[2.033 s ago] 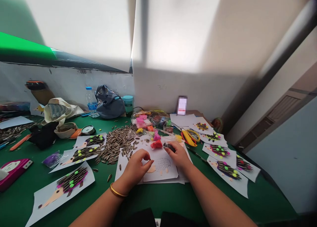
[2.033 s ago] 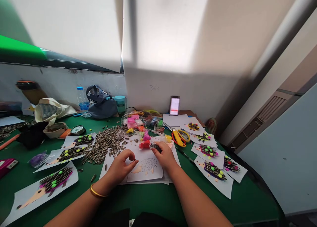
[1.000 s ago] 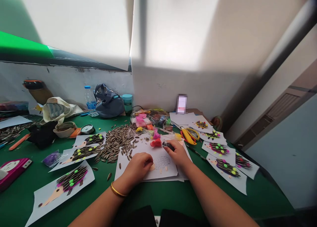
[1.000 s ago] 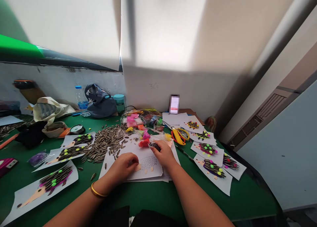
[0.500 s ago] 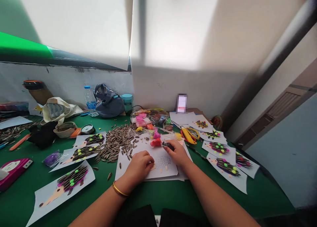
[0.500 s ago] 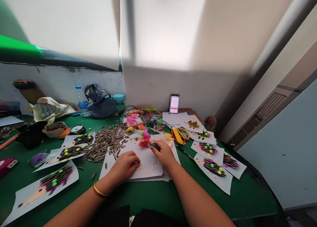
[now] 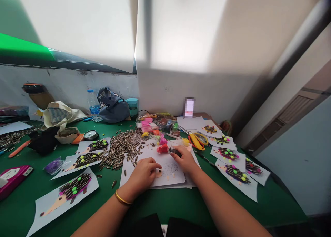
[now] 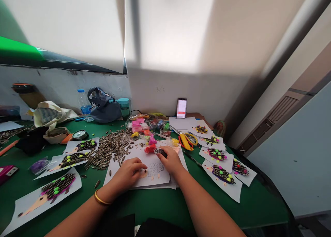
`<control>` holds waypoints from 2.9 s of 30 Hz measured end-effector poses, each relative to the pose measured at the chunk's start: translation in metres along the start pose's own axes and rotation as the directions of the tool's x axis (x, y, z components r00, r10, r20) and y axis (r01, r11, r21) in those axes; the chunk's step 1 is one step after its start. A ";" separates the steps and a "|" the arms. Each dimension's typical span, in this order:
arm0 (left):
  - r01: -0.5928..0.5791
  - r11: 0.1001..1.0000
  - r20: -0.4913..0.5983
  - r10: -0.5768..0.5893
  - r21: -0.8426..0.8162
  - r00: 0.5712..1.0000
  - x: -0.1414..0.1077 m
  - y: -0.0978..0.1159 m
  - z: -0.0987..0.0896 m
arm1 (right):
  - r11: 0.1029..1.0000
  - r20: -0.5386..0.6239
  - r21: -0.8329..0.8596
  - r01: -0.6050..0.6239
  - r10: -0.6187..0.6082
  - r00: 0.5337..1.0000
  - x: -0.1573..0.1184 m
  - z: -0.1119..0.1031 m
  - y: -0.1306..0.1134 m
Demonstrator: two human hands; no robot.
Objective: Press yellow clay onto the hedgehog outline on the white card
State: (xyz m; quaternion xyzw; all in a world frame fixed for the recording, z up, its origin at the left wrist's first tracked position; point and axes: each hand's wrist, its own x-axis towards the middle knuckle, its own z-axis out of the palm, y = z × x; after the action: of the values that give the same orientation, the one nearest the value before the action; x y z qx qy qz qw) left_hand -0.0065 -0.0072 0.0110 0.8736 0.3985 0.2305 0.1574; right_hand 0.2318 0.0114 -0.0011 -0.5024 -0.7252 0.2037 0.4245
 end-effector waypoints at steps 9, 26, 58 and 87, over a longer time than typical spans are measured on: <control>0.005 0.998 -0.016 -0.004 0.062 1.000 0.002 -0.003 0.007 | 1.000 -0.008 -0.002 -0.007 0.007 1.000 0.000 0.001 -0.001; 0.033 0.999 -0.028 -0.032 0.023 0.999 0.007 0.000 0.005 | 0.999 -0.011 -0.026 -0.021 0.021 1.000 0.000 0.004 0.005; 0.008 0.997 0.053 -0.004 -0.071 0.999 0.001 -0.007 -0.001 | 0.996 0.049 -0.046 -0.075 0.077 0.996 -0.001 0.005 0.005; 0.005 1.000 0.033 -0.005 -0.019 0.999 -0.001 -0.005 0.001 | 0.995 0.053 -0.040 -0.088 0.090 0.995 0.000 0.004 0.002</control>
State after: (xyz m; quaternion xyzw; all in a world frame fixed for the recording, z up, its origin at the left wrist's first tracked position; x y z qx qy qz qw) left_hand -0.0099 -0.0051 0.0073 0.8748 0.3958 0.2195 0.1728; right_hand 0.2300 0.0128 -0.0049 -0.5362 -0.7172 0.2222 0.3857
